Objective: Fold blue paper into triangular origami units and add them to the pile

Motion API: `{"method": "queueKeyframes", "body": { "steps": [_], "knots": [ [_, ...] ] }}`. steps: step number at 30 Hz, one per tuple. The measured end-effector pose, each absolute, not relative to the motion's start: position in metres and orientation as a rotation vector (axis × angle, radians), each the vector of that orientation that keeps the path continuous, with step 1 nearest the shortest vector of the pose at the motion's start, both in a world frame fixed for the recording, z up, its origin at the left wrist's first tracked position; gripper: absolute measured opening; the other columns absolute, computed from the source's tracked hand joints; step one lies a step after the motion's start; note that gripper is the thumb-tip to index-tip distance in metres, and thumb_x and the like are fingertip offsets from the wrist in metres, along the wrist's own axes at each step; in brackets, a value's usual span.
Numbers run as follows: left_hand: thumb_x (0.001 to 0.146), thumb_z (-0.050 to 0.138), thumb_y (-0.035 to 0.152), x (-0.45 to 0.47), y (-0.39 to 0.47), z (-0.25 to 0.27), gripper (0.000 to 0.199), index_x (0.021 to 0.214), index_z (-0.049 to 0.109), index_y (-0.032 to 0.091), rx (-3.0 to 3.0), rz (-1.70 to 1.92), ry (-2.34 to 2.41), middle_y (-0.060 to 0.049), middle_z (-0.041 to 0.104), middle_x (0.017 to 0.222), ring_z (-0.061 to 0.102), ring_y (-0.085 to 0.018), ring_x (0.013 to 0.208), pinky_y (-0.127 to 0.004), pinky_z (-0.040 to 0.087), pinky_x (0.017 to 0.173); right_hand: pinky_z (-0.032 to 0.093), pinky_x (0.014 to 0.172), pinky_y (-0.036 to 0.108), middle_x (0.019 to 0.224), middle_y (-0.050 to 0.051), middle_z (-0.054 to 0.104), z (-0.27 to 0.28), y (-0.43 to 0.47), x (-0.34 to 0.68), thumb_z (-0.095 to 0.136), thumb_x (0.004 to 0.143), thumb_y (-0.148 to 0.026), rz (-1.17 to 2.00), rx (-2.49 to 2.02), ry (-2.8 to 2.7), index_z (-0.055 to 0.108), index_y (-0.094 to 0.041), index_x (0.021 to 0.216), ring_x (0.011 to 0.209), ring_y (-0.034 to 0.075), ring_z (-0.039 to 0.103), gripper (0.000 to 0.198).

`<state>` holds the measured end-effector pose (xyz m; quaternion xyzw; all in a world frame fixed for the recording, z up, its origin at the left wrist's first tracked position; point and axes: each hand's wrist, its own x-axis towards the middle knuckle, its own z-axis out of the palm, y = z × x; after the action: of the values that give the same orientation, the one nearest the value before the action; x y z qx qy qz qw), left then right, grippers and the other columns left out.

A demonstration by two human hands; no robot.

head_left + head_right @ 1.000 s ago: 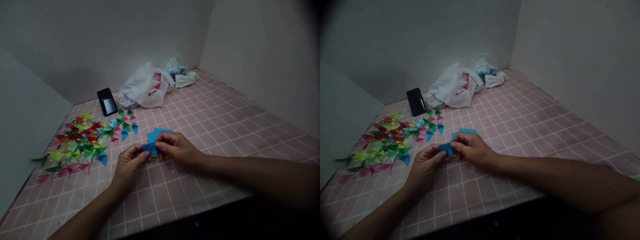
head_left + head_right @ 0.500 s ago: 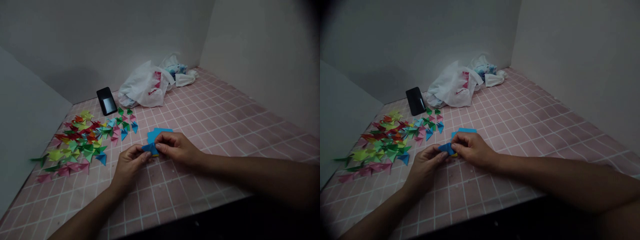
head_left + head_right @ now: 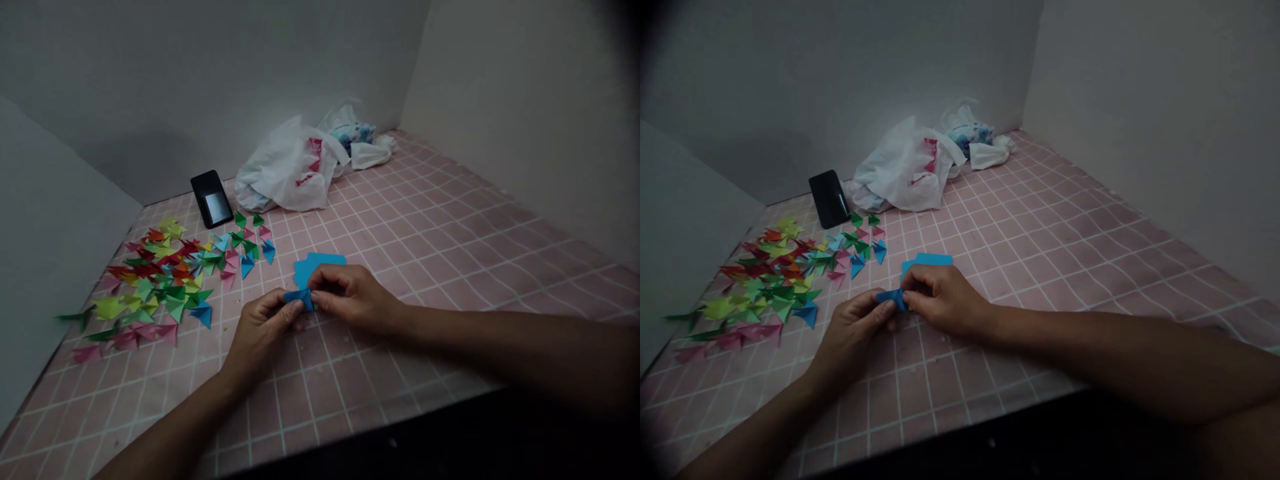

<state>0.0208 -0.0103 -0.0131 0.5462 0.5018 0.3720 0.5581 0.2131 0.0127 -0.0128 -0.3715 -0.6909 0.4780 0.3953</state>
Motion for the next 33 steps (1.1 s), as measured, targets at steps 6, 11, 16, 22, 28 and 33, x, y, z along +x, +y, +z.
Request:
{"method": "queueKeyframes", "body": {
  "steps": [6, 11, 16, 22, 28, 33],
  "knots": [
    [0.083, 0.07, 0.031, 0.0222, -0.0109, -0.011, 0.023, 0.064, 0.065, 0.018, 1.326, 0.863, 1.192, 0.003, 0.056, 0.057, 0.05, -0.01, 0.057, -0.023, 0.039, 0.057, 0.039, 0.061, 0.026, 0.07, -0.001, 0.058, -0.0133, 0.0131, 0.2143, 0.061, 0.084, -0.019, 1.243, -0.936, -1.746, 0.061, -0.017, 0.078, 0.065, 0.011, 0.051, 0.007],
    [0.081, 0.072, 0.033, 0.022, -0.0114, -0.0109, 0.024, 0.063, 0.064, 0.019, 1.321, 0.847, 1.191, 0.003, 0.051, 0.056, 0.044, -0.011, 0.054, -0.024, 0.036, 0.053, 0.04, 0.061, 0.025, 0.072, -0.001, 0.06, -0.0132, 0.0127, 0.2152, 0.061, 0.085, -0.018, 1.261, -0.912, -1.74, 0.062, -0.017, 0.08, 0.067, 0.012, 0.052, 0.005],
    [0.079, 0.073, 0.032, 0.0231, -0.0116, -0.0107, 0.021, 0.065, 0.064, 0.019, 1.306, 0.831, 1.194, 0.003, 0.052, 0.057, 0.045, -0.011, 0.055, -0.024, 0.035, 0.053, 0.039, 0.062, 0.025, 0.072, -0.002, 0.059, -0.0137, 0.0126, 0.2146, 0.061, 0.084, -0.016, 1.268, -0.918, -1.752, 0.062, -0.017, 0.079, 0.066, 0.011, 0.052, 0.006],
    [0.079, 0.071, 0.028, 0.0242, -0.0108, -0.01, 0.019, 0.066, 0.061, 0.018, 1.342, 0.854, 1.158, 0.003, 0.053, 0.06, 0.045, -0.01, 0.058, -0.023, 0.035, 0.057, 0.04, 0.064, 0.026, 0.069, -0.002, 0.057, -0.0119, 0.0129, 0.2134, 0.059, 0.085, -0.017, 1.362, -0.868, -1.701, 0.061, -0.018, 0.078, 0.066, 0.012, 0.051, 0.007],
    [0.078, 0.069, 0.026, 0.024, -0.0107, -0.0078, 0.017, 0.065, 0.06, 0.019, 1.383, 0.87, 1.164, 0.003, 0.052, 0.059, 0.045, -0.011, 0.058, -0.024, 0.036, 0.057, 0.038, 0.059, 0.026, 0.067, -0.002, 0.054, -0.0091, 0.0119, 0.2154, 0.053, 0.094, -0.03, 1.47, -0.845, -1.676, 0.06, -0.018, 0.078, 0.062, 0.012, 0.05, 0.022],
    [0.078, 0.07, 0.025, 0.0238, -0.0126, -0.0081, 0.017, 0.065, 0.061, 0.019, 1.429, 0.871, 1.192, 0.003, 0.05, 0.061, 0.043, -0.011, 0.059, -0.024, 0.035, 0.057, 0.04, 0.062, 0.026, 0.07, -0.003, 0.056, -0.0126, 0.0123, 0.2143, 0.065, 0.087, -0.028, 1.426, -0.8, -1.684, 0.061, -0.018, 0.079, 0.064, 0.011, 0.049, 0.013]
  ]
}}
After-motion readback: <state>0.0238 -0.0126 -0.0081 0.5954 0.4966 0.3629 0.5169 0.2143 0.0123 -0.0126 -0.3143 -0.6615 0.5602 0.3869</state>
